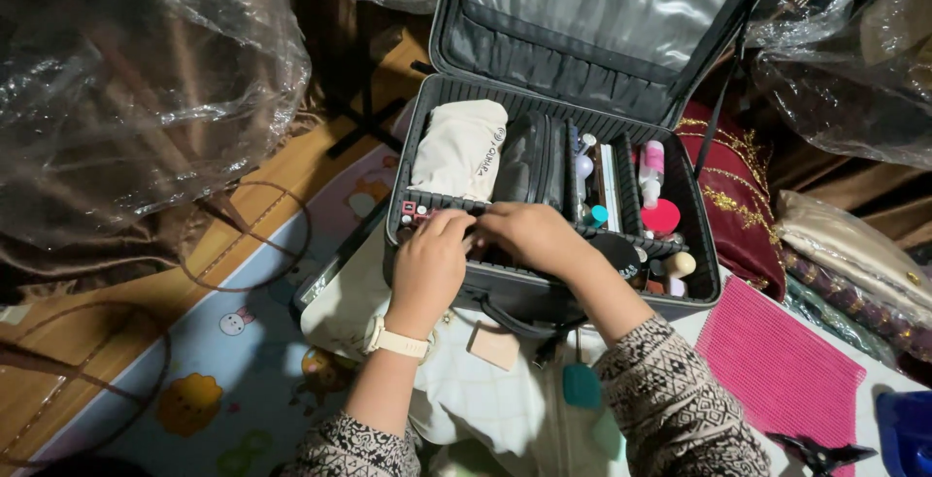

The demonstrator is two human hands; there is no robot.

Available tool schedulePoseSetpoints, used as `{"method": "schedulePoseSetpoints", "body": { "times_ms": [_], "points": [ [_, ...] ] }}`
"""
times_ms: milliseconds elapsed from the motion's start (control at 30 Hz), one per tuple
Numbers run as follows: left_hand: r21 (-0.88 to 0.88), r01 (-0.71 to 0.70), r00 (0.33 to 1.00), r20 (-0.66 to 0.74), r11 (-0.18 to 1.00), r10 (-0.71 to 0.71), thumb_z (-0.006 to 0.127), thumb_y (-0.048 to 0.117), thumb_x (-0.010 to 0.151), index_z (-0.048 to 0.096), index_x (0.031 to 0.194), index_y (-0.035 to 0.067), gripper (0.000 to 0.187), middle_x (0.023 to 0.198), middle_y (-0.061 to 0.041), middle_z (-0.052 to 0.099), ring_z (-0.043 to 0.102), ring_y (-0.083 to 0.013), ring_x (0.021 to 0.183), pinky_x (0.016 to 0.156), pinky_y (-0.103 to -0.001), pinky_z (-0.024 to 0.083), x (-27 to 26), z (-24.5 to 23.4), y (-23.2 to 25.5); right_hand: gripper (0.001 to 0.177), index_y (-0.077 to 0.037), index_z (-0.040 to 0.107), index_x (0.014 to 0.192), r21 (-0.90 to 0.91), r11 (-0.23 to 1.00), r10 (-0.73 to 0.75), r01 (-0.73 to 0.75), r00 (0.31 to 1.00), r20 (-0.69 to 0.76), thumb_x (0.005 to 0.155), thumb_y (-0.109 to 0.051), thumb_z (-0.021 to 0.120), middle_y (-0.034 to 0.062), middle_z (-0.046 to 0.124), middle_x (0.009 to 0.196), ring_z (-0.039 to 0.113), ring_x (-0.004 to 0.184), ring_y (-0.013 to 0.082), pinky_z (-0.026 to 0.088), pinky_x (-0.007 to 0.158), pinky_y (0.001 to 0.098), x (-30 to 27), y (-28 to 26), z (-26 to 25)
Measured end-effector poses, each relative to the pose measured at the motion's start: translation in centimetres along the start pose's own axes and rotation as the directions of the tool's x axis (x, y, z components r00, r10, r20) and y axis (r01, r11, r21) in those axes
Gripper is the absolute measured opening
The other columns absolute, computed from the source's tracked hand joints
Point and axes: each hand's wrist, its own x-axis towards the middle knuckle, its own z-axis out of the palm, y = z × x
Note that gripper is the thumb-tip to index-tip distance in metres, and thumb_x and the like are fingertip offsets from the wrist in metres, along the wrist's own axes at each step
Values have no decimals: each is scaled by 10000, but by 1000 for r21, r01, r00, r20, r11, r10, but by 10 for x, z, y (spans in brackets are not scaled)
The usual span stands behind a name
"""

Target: Organizing makeup products and tools into a professional storage case

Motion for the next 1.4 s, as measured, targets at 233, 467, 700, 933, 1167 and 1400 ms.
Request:
{"method": "schedulePoseSetpoints", "body": {
  "times_ms": [233,467,700,933,1167,1400],
  "points": [
    [-255,58,997,-25,965,-66,530,21,881,658,1194,139,358,1272,-45,617,665,-281,1122,880,-401,583,5,-24,11,138,-183,675,1071,236,939,291,-248,941,-170,977,-283,668,32,712,1016,724,990,304,598,807,406,-45,3,-5],
    [-562,-59,974,-214,825,-76,533,-47,856,752,1088,172,387,1097,-5,679,718,-246,972,875,-348,575,1,-30,23,227,-154,756,1154,418,883,424,-213,742,-519,929,-174,732,66,763,1009,735,972,317,585,854,408,-89,-48,-19],
    [-619,-110,986,-167,778,7,530,-64,830,771,992,148,360,973,-30,701,715,-261,880,832,-367,580,-6,-37,28,339,-78,766,1180,468,868,460,-166,625,-631,842,-46,774,165,732,1235,707,1111,373,546,954,460,-140,-120,15],
    [-618,-67,998,-48,783,48,561,-117,781,699,995,10,284,1045,-78,685,652,-239,880,789,-313,536,-9,-51,39,305,4,711,1096,558,772,613,-305,588,-528,801,-19,781,162,670,1316,691,1139,269,564,929,332,-175,-143,90],
    [-623,419,703,683,661,197,581,34,778,784,849,33,215,705,-38,730,555,-120,514,491,-248,451,-21,-54,43,369,-21,687,1155,573,763,613,-300,616,-494,798,55,747,140,606,1387,677,1119,251,566,909,314,-172,-149,123],
    [-63,595,166,985,802,-46,476,45,780,695,767,-52,240,690,-144,710,651,-212,544,522,-300,516,-45,-12,16,261,3,686,1100,559,752,636,-351,608,-474,848,-31,744,168,589,1380,694,1008,239,571,833,304,-162,-148,141]
  ]
}}
